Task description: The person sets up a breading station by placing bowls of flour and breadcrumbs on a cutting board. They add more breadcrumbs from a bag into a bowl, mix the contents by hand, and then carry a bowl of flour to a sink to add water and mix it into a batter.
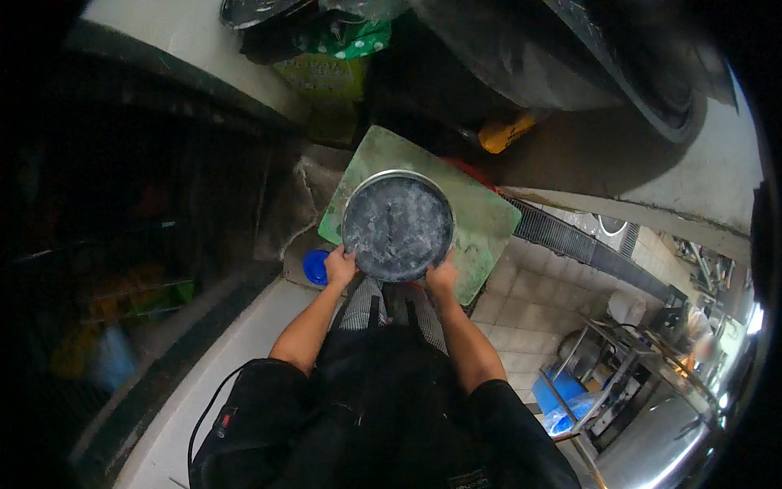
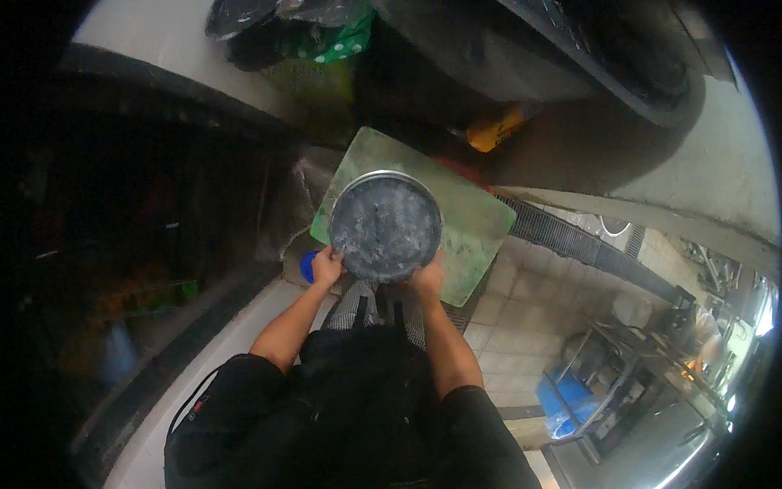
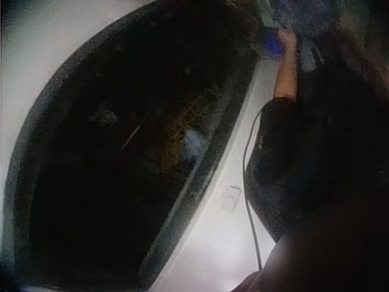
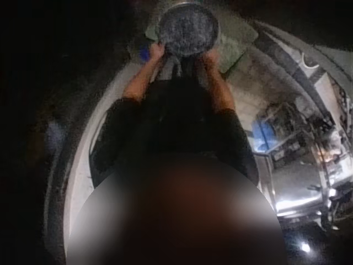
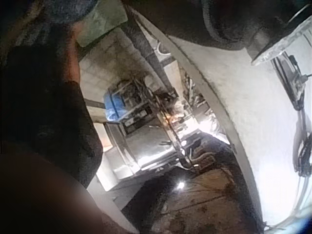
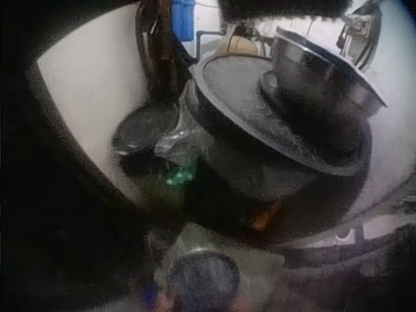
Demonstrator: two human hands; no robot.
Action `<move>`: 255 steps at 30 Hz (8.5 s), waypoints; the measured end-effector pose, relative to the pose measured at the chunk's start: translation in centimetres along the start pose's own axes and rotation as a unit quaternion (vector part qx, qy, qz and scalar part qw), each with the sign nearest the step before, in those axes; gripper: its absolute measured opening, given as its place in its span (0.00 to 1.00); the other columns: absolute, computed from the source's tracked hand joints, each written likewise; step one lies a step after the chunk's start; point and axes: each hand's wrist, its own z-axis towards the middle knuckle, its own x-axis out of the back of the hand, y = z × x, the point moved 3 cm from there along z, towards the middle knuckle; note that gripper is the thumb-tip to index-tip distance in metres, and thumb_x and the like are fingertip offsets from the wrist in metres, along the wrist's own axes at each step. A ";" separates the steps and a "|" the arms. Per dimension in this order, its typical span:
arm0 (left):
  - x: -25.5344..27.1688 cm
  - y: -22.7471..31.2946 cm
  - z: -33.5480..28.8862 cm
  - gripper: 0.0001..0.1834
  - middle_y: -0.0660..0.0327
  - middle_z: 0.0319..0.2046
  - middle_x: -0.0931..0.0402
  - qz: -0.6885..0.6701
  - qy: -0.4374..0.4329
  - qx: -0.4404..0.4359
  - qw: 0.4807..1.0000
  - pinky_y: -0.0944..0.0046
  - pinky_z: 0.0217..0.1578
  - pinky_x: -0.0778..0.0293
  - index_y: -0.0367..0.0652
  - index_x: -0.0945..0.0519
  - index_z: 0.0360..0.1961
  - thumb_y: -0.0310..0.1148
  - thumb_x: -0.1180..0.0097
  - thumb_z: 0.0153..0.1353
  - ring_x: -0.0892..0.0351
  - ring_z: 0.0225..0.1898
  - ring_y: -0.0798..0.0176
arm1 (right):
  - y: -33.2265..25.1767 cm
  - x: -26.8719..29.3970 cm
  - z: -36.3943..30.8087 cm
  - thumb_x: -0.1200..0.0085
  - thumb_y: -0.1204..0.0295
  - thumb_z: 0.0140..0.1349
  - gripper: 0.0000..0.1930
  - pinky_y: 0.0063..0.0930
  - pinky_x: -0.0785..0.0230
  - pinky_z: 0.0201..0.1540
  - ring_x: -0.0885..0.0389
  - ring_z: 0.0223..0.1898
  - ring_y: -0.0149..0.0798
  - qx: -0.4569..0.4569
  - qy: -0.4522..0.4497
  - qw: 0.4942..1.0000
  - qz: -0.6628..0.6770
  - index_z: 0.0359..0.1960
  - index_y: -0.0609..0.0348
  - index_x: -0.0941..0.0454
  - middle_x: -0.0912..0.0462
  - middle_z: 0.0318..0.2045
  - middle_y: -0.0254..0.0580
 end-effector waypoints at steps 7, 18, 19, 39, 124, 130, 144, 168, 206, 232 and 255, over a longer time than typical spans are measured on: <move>2.1 4.0 6.0 0.25 0.52 0.30 0.16 -0.063 0.059 -0.031 0.996 0.61 0.24 0.18 0.36 0.23 0.58 0.26 0.39 0.58 0.15 0.25 0.62 | -5.0 0.5 3.0 0.34 0.75 0.51 0.46 0.48 0.25 0.41 0.15 0.37 0.60 0.039 0.043 0.996 0.065 0.71 0.60 0.47 0.15 0.33 0.61; 4.2 2.0 11.1 0.29 0.49 0.46 0.17 0.053 0.093 -0.047 0.993 0.56 0.49 0.23 0.42 0.22 0.58 0.41 0.36 0.55 0.16 0.46 0.50 | -11.7 11.7 1.5 0.31 0.63 0.56 0.36 0.32 0.25 0.52 0.15 0.47 0.38 0.156 -0.015 0.972 0.177 0.64 0.60 0.32 0.21 0.56 0.51; 4.0 1.4 10.3 0.29 0.48 0.47 0.17 0.042 0.111 -0.073 0.990 0.55 0.52 0.25 0.42 0.22 0.57 0.41 0.35 0.55 0.18 0.49 0.48 | -13.2 16.5 -0.5 0.31 0.64 0.56 0.34 0.32 0.25 0.51 0.15 0.48 0.37 0.165 -0.016 0.959 0.232 0.63 0.61 0.30 0.20 0.55 0.50; 7.5 -1.9 2.9 0.16 0.54 0.34 0.18 -0.239 0.013 0.003 0.971 0.59 0.19 0.21 0.37 0.21 0.50 0.26 0.42 0.60 0.15 0.23 0.56 | -28.0 64.6 -3.6 0.43 0.49 0.48 0.32 0.42 0.24 0.50 0.16 0.44 0.60 0.200 0.370 0.907 0.029 0.38 0.74 0.17 0.16 0.36 0.68; -12.2 14.4 -6.0 0.25 0.52 0.51 0.24 -0.041 -0.497 -0.167 0.850 0.62 0.35 0.17 0.33 0.36 0.63 0.28 0.54 0.65 0.17 0.40 0.60 | 16.4 35.3 -25.4 0.50 0.76 0.63 0.21 0.39 0.27 0.54 0.22 0.52 0.44 -0.046 0.393 0.686 0.611 0.57 0.63 0.36 0.25 0.53 0.48; -16.1 19.5 -10.5 0.25 0.48 0.53 0.26 -0.091 -0.512 -0.028 0.854 0.55 0.39 0.13 0.34 0.42 0.65 0.26 0.57 0.67 0.17 0.43 0.54 | 18.2 34.9 -25.3 0.50 0.78 0.61 0.25 0.40 0.28 0.55 0.24 0.53 0.44 -0.054 0.371 0.680 0.630 0.61 0.64 0.37 0.27 0.55 0.48; -20.4 5.7 -2.6 0.28 0.50 0.52 0.24 -0.121 -0.373 0.162 0.906 0.49 0.42 0.15 0.45 0.37 0.65 0.27 0.48 0.64 0.18 0.46 0.51 | 25.1 24.1 -22.4 0.45 0.78 0.57 0.29 0.37 0.20 0.41 0.21 0.48 0.45 -0.197 0.163 0.732 0.631 0.61 0.65 0.38 0.26 0.51 0.51; -17.5 44.5 3.8 0.15 0.43 0.34 0.19 0.233 0.057 -0.537 0.809 0.44 0.39 0.24 0.40 0.18 0.37 0.42 0.43 0.60 0.19 0.39 0.38 | 24.0 16.6 -16.9 0.47 0.77 0.59 0.21 0.27 0.21 0.30 0.18 0.40 0.37 -0.204 0.101 0.840 0.493 0.54 0.64 0.34 0.21 0.45 0.46; -13.5 28.1 -25.1 0.66 0.34 0.61 0.39 0.350 -0.260 -0.421 0.796 0.48 0.52 0.25 0.35 0.53 0.73 0.44 0.23 0.39 0.25 0.52 0.35 | 12.4 14.3 -10.2 0.38 0.86 0.53 0.39 0.37 0.24 0.54 0.22 0.54 0.42 -0.053 0.037 0.639 0.766 0.65 0.56 0.45 0.27 0.55 0.44; -13.1 31.9 -17.3 0.39 0.47 0.43 0.20 0.187 -0.167 -0.429 0.868 0.55 0.41 0.21 0.34 0.35 0.64 0.28 0.34 0.50 0.17 0.38 0.52 | 17.5 19.8 -10.1 0.37 0.87 0.50 0.31 0.33 0.23 0.50 0.18 0.47 0.40 -0.033 0.150 0.618 0.771 0.57 0.62 0.36 0.20 0.48 0.43; -20.4 29.7 -6.0 0.12 0.54 0.29 0.16 0.185 -0.321 -0.399 0.839 0.59 0.36 0.22 0.39 0.21 0.30 0.36 0.35 0.54 0.15 0.34 0.55 | 11.8 24.6 -17.9 0.31 0.77 0.53 0.36 0.34 0.31 0.56 0.23 0.53 0.41 -0.007 0.508 0.798 0.326 0.62 0.68 0.37 0.24 0.52 0.50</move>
